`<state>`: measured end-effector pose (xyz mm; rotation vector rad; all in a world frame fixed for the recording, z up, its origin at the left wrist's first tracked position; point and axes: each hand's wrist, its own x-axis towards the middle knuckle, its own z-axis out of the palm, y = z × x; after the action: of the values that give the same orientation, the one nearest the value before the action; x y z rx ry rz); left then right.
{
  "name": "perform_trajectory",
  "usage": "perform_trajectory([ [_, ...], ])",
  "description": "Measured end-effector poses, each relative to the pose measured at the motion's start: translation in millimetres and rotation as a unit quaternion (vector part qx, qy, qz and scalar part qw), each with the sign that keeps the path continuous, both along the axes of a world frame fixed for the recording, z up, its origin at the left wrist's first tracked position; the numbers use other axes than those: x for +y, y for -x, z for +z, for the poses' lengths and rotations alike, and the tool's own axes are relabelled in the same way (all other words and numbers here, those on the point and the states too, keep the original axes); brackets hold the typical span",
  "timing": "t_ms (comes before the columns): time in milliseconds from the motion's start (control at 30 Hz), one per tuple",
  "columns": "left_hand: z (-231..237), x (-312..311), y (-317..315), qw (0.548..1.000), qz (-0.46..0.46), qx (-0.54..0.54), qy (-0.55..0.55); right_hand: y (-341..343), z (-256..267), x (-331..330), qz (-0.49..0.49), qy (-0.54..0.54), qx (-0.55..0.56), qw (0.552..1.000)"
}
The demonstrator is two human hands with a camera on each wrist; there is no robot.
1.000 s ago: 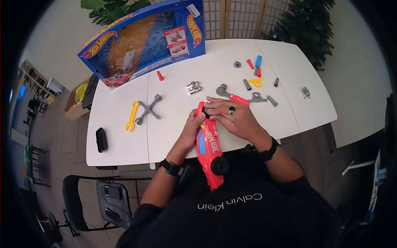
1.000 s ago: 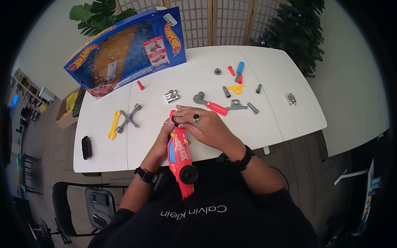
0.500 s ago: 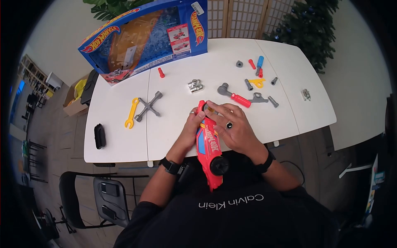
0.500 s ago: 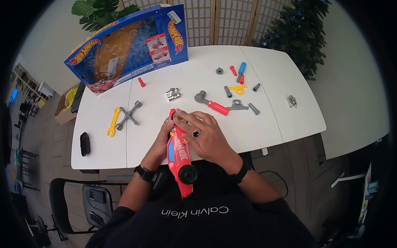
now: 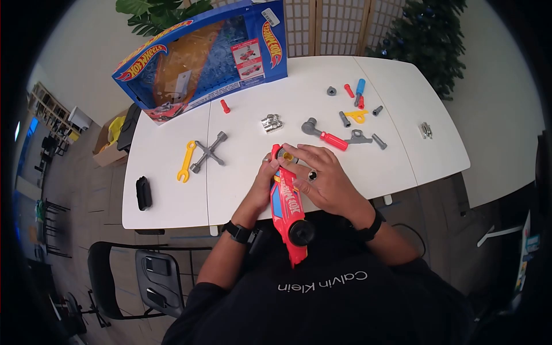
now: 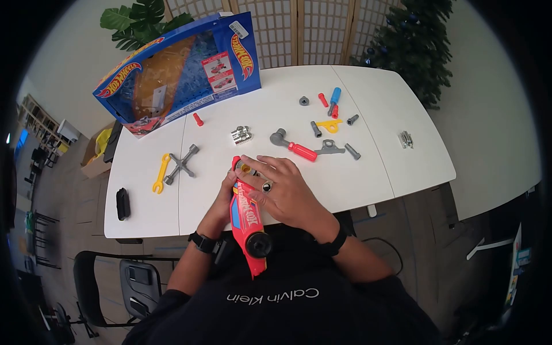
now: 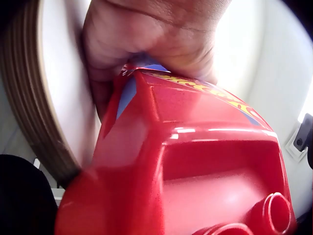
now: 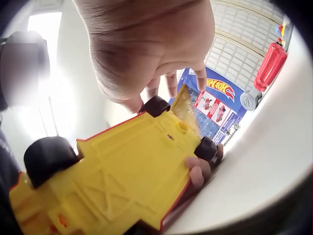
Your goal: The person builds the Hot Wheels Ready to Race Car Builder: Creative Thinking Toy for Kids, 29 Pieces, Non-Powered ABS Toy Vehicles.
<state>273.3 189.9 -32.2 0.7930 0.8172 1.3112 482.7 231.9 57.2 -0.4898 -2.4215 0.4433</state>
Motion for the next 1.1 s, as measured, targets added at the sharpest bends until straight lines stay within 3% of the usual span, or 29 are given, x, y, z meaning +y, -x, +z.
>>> perform_trajectory([
  [200, 4.1, -4.2, 0.1, 0.999, -0.029, -0.029, -0.013, -0.2, -1.5, -9.0, -0.007, 0.03, -0.005, 1.0],
  [267, 13.8, -14.2, -6.8, 0.998, 0.009, -0.053, 0.015, -5.0, 2.7, -10.7, 0.019, 0.0, 0.025, 1.0],
  [300, -3.7, -10.3, 5.2, 0.998, -0.03, -0.049, 0.0, -10.0, 5.3, -7.7, 0.012, -0.001, 0.027, 1.0],
  [400, 0.2, -9.0, -4.2, 0.997, 0.02, -0.069, -0.025, -40.6, 11.3, 20.5, -0.167, -0.017, 0.082, 0.982],
  [433, -10.5, -7.6, 2.9, 0.998, -0.02, -0.044, -0.04, -57.1, 9.4, 38.0, -0.233, -0.044, 0.067, 0.969],
  [533, -7.7, -9.5, 3.1, 0.999, -0.022, -0.04, -0.029, -115.4, -5.9, 73.0, -0.428, -0.043, -0.071, 0.9],
  [600, -8.6, -8.0, 3.9, 0.998, -0.028, -0.043, -0.03, -140.5, -14.4, 83.4, -0.468, 0.007, -0.141, 0.872],
  [933, -2.3, -11.6, 2.6, 0.999, -0.011, -0.01, -0.04, -156.1, -44.6, 103.2, -0.468, 0.133, -0.078, 0.87],
  [1033, -1.0, -11.8, 2.3, 0.999, -0.009, -0.009, -0.045, -160.6, -41.7, 106.9, -0.45, 0.086, 0.042, 0.888],
  [1067, -2.4, -11.3, 3.6, 0.999, -0.017, 0.0, -0.042, -150.9, -24.4, 100.1, -0.443, 0.088, 0.041, 0.891],
  [1100, -3.3, -12.2, 5.0, 0.999, -0.024, 0.01, -0.038, -134.4, -1.3, 88.1, -0.408, 0.119, 0.111, 0.898],
])
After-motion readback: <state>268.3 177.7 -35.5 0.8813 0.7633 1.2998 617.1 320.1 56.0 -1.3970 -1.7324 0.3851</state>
